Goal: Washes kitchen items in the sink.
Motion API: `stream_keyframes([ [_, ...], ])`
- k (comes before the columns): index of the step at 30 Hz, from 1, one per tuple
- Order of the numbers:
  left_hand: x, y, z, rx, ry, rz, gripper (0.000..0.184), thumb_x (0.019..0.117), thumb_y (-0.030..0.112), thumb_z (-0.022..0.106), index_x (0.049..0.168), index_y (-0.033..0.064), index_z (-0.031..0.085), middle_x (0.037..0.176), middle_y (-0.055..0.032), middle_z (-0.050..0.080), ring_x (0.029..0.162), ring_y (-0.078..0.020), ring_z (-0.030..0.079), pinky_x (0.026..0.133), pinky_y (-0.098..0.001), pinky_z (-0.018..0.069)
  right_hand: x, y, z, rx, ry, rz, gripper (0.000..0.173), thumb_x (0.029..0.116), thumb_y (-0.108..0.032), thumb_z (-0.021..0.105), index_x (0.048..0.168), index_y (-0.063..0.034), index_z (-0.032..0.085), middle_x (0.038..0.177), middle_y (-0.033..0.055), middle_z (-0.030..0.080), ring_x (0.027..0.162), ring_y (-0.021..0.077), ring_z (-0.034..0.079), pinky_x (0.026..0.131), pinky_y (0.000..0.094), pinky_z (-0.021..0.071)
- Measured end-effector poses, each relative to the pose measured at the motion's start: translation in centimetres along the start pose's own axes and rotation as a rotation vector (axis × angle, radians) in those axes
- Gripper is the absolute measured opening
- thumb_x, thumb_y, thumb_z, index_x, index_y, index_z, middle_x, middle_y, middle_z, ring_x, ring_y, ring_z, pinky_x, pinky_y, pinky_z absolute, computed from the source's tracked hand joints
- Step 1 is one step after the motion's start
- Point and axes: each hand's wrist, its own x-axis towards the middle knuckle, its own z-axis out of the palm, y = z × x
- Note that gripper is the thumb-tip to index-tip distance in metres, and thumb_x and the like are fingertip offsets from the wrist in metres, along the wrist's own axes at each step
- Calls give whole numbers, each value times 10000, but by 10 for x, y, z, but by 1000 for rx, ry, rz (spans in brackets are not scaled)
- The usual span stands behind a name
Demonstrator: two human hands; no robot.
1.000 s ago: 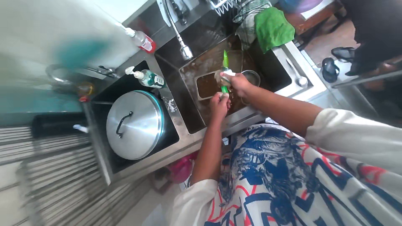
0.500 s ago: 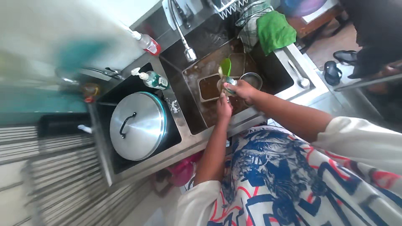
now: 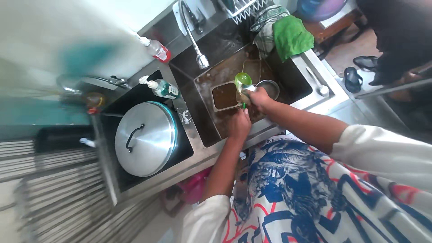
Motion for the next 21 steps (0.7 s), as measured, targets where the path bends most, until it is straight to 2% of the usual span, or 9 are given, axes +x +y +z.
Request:
stream_keyframes([
  [3,-1,-6,-5,82,-40,0,499,1132,362,288,1225,-1,618,1052,-216,708,1029,-369,709,869,-541,564,20,-5,-4,-120,70,-28,403,993,-328,685,1168,32,644,1008,183,679,841,273,678,778,474,576],
  [5,-2,-13,-9,109,-46,3,499,1132,362,290,1228,-4,616,1049,-221,706,1025,-380,707,865,-545,562,37,-10,-12,-189,31,-48,420,988,-328,697,1195,34,645,1068,208,686,917,308,688,841,513,570],
  [8,3,-19,-10,129,-27,-16,508,1133,364,289,1232,-8,621,1039,-230,711,1005,-396,711,845,-563,565,40,-7,-9,-123,-31,47,471,1017,-335,667,1310,24,581,1137,197,660,920,269,681,824,441,586],
  [10,8,-14,-5,127,-18,-31,497,1131,363,296,1207,-7,619,1024,-223,709,993,-385,713,836,-554,565,24,-1,6,-47,-21,108,470,1030,-362,640,1294,22,586,1092,177,654,871,243,659,783,417,573],
  [14,9,-12,5,69,-53,-60,494,1131,352,295,1235,-12,611,1069,-240,702,1033,-401,703,873,-569,559,10,11,22,14,4,170,462,1022,-353,647,1248,47,607,1118,201,657,965,283,661,859,467,561],
  [18,11,-20,-1,76,-111,57,486,1134,338,304,1240,-16,620,1082,-242,698,1039,-399,699,886,-565,554,13,11,12,-61,30,122,427,999,-316,687,1207,52,624,1071,194,668,909,271,668,831,454,564],
  [21,15,-36,-10,141,-154,156,482,1133,335,306,1228,-14,625,1064,-241,699,1041,-403,697,885,-576,553,29,9,-5,-152,10,11,418,979,-318,714,1200,30,648,1081,193,690,952,283,687,869,487,569],
])
